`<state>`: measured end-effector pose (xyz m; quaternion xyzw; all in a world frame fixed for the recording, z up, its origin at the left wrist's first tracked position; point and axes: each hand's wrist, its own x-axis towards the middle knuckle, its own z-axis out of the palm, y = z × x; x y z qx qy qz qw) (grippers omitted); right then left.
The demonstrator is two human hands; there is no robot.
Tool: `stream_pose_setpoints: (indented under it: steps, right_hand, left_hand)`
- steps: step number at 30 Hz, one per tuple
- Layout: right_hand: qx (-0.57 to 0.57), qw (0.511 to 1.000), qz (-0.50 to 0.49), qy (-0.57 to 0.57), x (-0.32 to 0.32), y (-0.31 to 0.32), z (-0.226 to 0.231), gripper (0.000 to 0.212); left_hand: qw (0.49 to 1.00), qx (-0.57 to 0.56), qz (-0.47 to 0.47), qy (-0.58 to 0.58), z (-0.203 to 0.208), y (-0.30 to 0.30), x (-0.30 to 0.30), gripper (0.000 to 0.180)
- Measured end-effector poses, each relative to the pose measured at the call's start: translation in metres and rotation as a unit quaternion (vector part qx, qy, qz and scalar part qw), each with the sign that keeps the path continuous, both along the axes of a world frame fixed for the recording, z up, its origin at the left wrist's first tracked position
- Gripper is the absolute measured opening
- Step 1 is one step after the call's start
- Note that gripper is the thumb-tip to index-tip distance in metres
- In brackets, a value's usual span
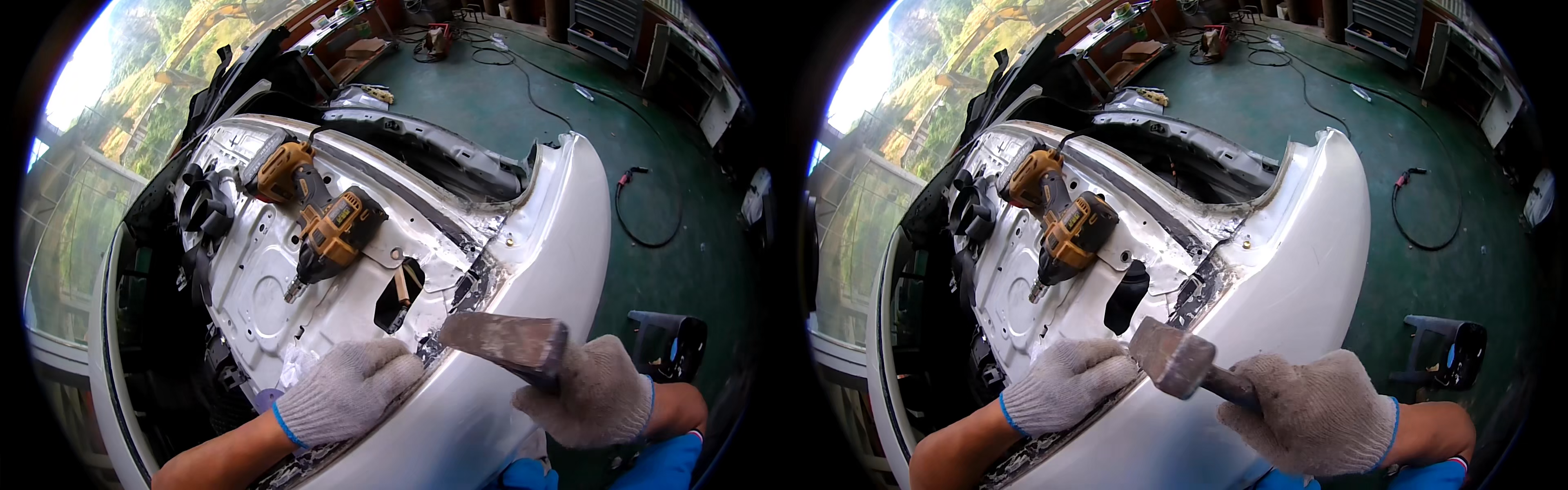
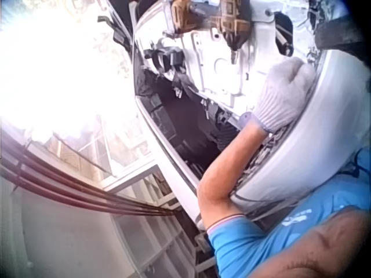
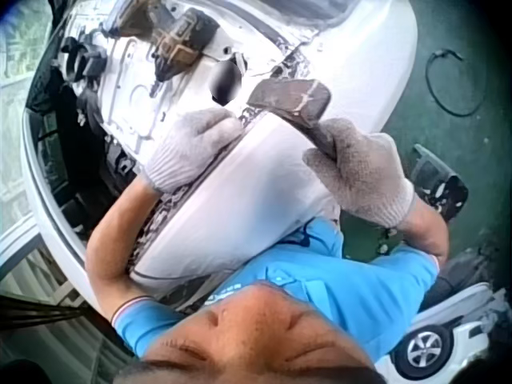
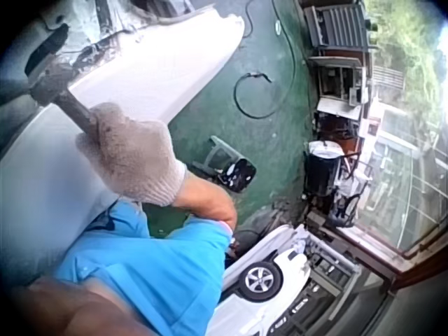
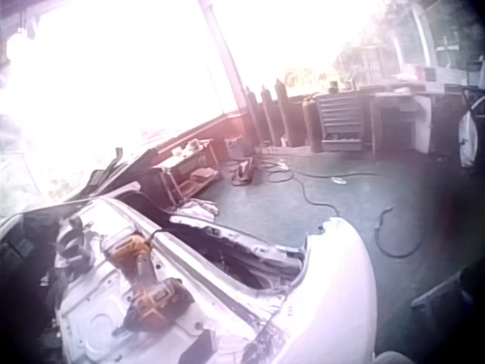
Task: The person uses a hammer and pliers to remove trim and clips from the rear quarter panel of a white car. They repeatedly tap the panel edge and pull out fasteners, then retrieve pliers from a tool cabinet and continue removing parts from the panel area.
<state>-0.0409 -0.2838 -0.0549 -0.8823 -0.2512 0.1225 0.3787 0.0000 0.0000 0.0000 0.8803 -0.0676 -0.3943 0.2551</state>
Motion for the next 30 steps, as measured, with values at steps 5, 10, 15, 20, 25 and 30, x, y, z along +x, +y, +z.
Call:
stream_pose_setpoints:
  steps: [5, 10, 15, 20, 25, 30]
  right_hand:
    - [-0.024, 1.0, 0.011, -0.003, 0.001, -0.004, 0.003, 0.031]
    - [-0.078, 0.997, 0.026, 0.0, -0.002, 0.0, -0.005, 0.031]
    - [0.013, 0.998, 0.0, -0.061, -0.003, -0.01, 0.002, 0.033]
    - [-0.08, 0.997, 0.002, 0.001, -0.008, 0.001, -0.022, 0.031]
    - [-0.005, 1.0, -0.001, -0.027, -0.004, -0.005, -0.005, 0.027]
    - [-0.1, 0.993, 0.018, 0.063, 0.01, -0.006, 0.012, 0.028]
  left_hand:
    - [1.0, -0.001, 0.002, -0.014, 0.009, -0.005, 0.0, 0.036]
    - [0.998, 0.007, 0.059, 0.013, 0.003, -0.005, 0.001, 0.037]
    - [0.998, -0.02, 0.055, 0.007, 0.0, 0.0, -0.001, 0.039]
    - [0.997, 0.001, 0.07, 0.021, 0.002, -0.003, 0.001, 0.042]
    - [0.997, -0.009, 0.074, 0.027, -0.001, -0.002, 0.0, 0.042]
    - [1.0, 0.018, 0.02, 0.012, 0.004, -0.005, 0.005, 0.038]
